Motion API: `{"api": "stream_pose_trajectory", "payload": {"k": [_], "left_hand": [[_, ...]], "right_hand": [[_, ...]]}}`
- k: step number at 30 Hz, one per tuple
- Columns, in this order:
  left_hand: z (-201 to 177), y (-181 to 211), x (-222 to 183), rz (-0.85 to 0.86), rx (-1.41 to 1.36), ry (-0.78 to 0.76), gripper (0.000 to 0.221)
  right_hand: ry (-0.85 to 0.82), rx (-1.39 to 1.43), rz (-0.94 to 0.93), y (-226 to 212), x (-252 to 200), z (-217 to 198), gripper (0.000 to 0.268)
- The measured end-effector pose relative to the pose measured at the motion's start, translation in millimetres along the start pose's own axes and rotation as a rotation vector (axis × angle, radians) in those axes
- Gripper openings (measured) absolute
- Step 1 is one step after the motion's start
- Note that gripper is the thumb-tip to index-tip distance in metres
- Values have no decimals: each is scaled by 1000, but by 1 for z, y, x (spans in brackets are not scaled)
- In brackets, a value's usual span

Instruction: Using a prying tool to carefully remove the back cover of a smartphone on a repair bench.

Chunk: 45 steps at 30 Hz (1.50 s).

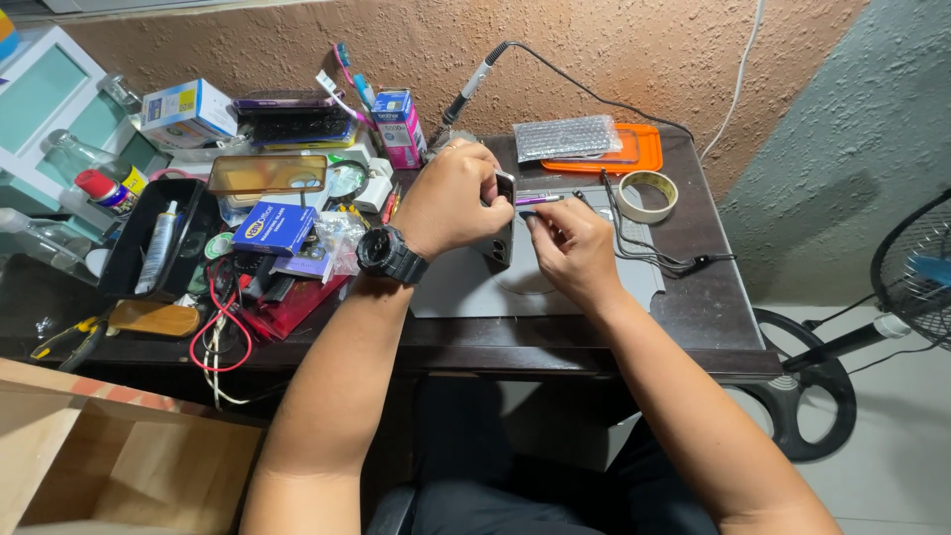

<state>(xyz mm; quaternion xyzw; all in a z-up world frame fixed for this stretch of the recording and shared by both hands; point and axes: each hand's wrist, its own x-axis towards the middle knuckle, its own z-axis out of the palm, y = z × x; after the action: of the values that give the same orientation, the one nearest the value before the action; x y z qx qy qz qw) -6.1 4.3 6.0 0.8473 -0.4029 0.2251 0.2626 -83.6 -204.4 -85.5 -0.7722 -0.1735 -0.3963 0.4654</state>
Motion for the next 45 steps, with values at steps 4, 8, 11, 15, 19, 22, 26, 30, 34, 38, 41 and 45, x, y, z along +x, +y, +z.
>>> {"api": "stream_pose_trajectory", "payload": {"k": [4,8,11,15,19,22,26,30,34,38,41,45], "left_hand": [[-4,2,-1,-1,5,-12,20],[-5,3,-1,2,6,-31,20],[-5,2,0,2,12,-35,20],[-4,0,1,11,20,-35,21],[-3,0,3,-1,18,-35,21],[-2,-1,3,-8,17,-45,19],[-3,1,3,-10,12,-41,19],[-2,0,3,-11,13,-45,19],[-4,2,2,-14,13,-44,17],[-6,5,1,-23,15,-49,16],[-7,4,1,-18,12,-53,16],[-9,3,1,1,-5,-60,14]], "right_hand": [[-9,3,-11,-5,-1,-1,8],[-49,-45,-32,-10,-3,-3,6],[-58,-85,-52,-5,-5,1,5],[-61,-128,-75,2,-7,4,6],[-62,-144,-85,-1,-6,7,7],[-79,-157,-89,0,-6,9,9],[-102,-168,-89,1,-6,11,10],[-132,-174,-66,-5,-3,10,11],[-171,-162,-31,3,-4,10,9],[-198,-155,13,10,-7,12,7],[-231,-142,39,16,-12,16,6],[-247,-131,63,20,-15,17,5]]}}
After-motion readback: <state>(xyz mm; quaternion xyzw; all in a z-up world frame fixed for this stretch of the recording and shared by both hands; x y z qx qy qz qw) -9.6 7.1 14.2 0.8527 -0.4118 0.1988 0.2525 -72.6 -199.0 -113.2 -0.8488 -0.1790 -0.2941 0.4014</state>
